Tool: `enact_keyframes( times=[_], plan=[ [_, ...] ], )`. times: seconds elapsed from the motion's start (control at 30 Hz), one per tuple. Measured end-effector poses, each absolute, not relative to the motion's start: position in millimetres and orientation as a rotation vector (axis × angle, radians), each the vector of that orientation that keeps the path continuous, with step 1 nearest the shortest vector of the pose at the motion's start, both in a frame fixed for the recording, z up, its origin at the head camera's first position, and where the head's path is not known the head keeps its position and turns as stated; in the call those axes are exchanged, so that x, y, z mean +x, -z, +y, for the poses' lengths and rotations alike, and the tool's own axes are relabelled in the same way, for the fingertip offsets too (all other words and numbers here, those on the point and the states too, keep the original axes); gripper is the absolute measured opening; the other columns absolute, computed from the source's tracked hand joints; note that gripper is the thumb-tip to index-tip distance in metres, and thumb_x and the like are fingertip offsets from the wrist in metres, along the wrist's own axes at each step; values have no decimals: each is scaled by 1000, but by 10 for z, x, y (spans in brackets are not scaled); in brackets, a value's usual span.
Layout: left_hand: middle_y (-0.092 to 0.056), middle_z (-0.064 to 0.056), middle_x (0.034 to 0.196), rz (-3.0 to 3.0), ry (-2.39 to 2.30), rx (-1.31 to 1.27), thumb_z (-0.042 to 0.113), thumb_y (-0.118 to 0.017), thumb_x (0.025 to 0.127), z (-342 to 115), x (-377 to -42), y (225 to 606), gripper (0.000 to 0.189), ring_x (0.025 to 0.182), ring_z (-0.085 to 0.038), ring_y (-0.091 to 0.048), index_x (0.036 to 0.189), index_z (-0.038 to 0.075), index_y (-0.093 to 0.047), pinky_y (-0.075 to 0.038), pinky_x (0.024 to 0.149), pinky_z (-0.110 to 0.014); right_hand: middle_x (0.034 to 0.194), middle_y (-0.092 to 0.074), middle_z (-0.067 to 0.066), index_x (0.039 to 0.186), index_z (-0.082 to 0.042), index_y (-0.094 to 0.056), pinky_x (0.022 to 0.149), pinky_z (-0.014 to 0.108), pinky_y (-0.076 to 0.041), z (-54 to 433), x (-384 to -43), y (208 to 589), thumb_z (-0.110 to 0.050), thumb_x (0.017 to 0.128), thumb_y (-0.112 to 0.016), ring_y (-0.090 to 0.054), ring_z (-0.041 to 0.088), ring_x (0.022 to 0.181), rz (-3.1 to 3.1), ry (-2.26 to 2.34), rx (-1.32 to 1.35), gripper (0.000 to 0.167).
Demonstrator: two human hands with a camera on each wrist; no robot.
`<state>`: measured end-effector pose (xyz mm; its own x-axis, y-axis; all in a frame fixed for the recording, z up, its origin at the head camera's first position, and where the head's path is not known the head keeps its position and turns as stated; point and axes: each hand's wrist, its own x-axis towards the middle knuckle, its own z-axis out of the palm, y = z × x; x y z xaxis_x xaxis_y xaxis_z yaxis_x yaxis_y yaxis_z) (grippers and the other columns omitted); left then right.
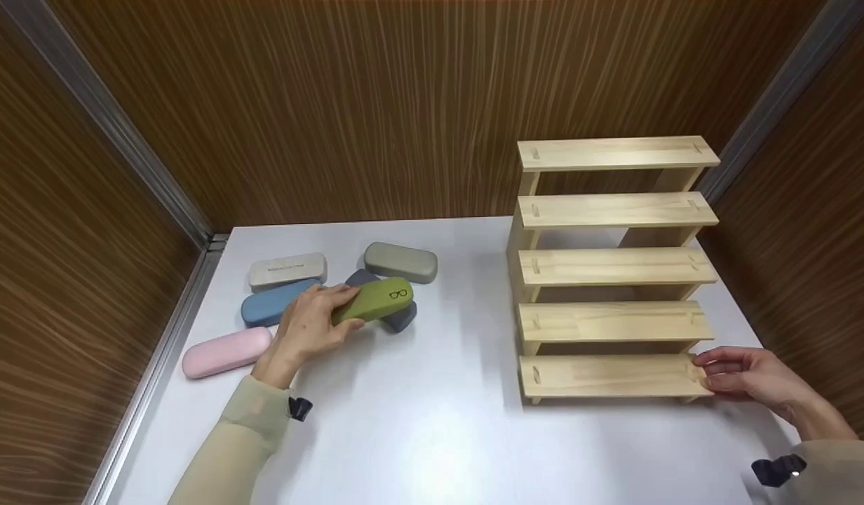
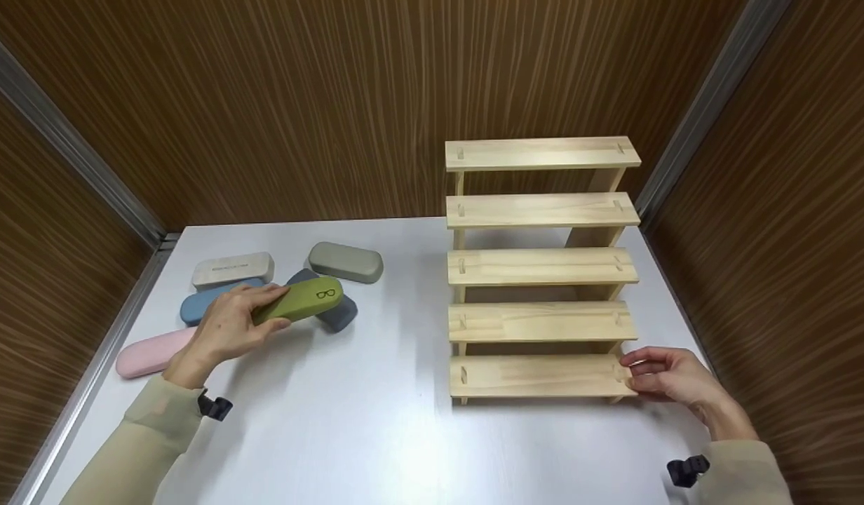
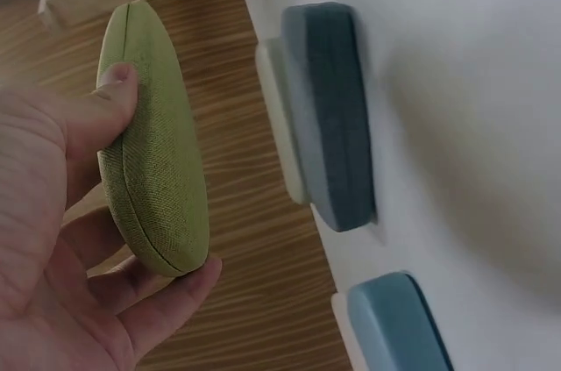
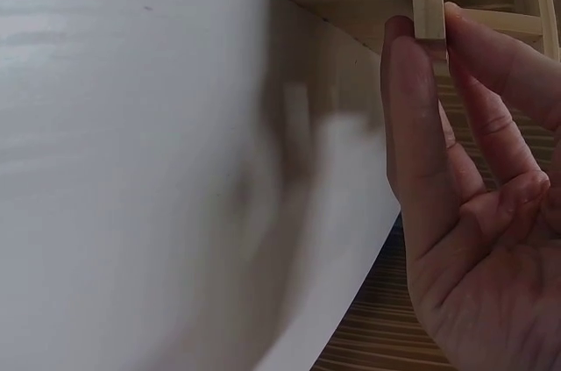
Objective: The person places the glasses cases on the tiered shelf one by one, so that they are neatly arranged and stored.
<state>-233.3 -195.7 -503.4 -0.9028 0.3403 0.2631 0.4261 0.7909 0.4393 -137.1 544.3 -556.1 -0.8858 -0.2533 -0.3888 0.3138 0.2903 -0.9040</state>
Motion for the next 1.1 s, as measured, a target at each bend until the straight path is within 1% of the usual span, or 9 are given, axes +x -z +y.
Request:
enact_keyframes(
  times=[0.13, 0.27, 0.53, 0.63, 0.73, 0.87, 0.93, 1.1],
  plan=[
    [-77, -16, 146, -2801, 762, -609, 33, -91, 93, -1875, -2374, 4943, 61, 114, -38, -75, 147, 11, -75, -61, 96, -55, 105, -84, -14, 119, -30, -84, 83, 25, -68, 5441, -1378, 5559, 7, 105, -67, -79, 4, 95, 2089, 1637, 66, 42],
    [-79, -14, 145, -2798, 761, -614, 36, -90, 94, -1791, -2404, 4869, 60, 107, -35, -74, 147, 13, -75, -61, 89, -52, 105, -84, -14, 119, -30, -84, 83, 25, -68, 5445, -1392, 5563, 6, 106, -67, -79, 4, 95, 2072, 1641, 71, 42],
    [-79, -13, 144, -2770, 756, -667, 38, -88, 95, -1610, -2456, 4720, 59, 103, -33, -75, 146, 13, -76, -59, 84, -49, 106, -84, -13, 120, -29, -84, 84, 24, -68, 5462, -1386, 5578, 7, 106, -66, -80, 5, 96, 2050, 1655, 70, 42],
    [-81, -13, 141, -2747, 746, -699, 38, -88, 95, -1530, -2485, 4619, 57, 95, -31, -73, 146, 13, -76, -57, 78, -46, 105, -84, -13, 120, -29, -84, 83, 24, -68, 5465, -1388, 5582, 7, 106, -66, -80, 5, 96, 2048, 1663, 70, 42],
    [-84, -11, 133, -2729, 741, -721, 38, -88, 96, -1454, -2516, 4507, 56, 90, -29, -69, 145, 14, -77, -54, 74, -44, 105, -84, -12, 120, -28, -84, 83, 24, -68, 5466, -1396, 5580, 7, 106, -66, -80, 4, 96, 2044, 1672, 56, 42],
    [-85, -7, 132, -2711, 714, -744, 39, -88, 95, -1360, -2580, 4387, 56, 93, -29, -71, 145, 17, -77, -57, 77, -46, 106, -85, -11, 120, -28, -84, 85, 24, -68, 5471, -1395, 5577, 8, 106, -64, -80, 4, 96, 2024, 1686, 34, 44],
    [-84, -6, 134, -2705, 695, -758, 41, -88, 96, -1312, -2616, 4339, 55, 95, -29, -72, 145, 18, -78, -58, 78, -47, 106, -85, -11, 120, -27, -84, 85, 24, -68, 5477, -1393, 5577, 9, 106, -64, -80, 4, 96, 2013, 1692, 28, 44],
    [-83, -6, 136, -2697, 679, -798, 41, -86, 97, -1190, -2692, 4233, 55, 96, -28, -70, 146, 17, -77, -57, 79, -46, 106, -85, -11, 120, -27, -83, 84, 25, -68, 5483, -1397, 5587, 9, 106, -64, -81, 4, 97, 2003, 1692, 23, 43]
  ],
)
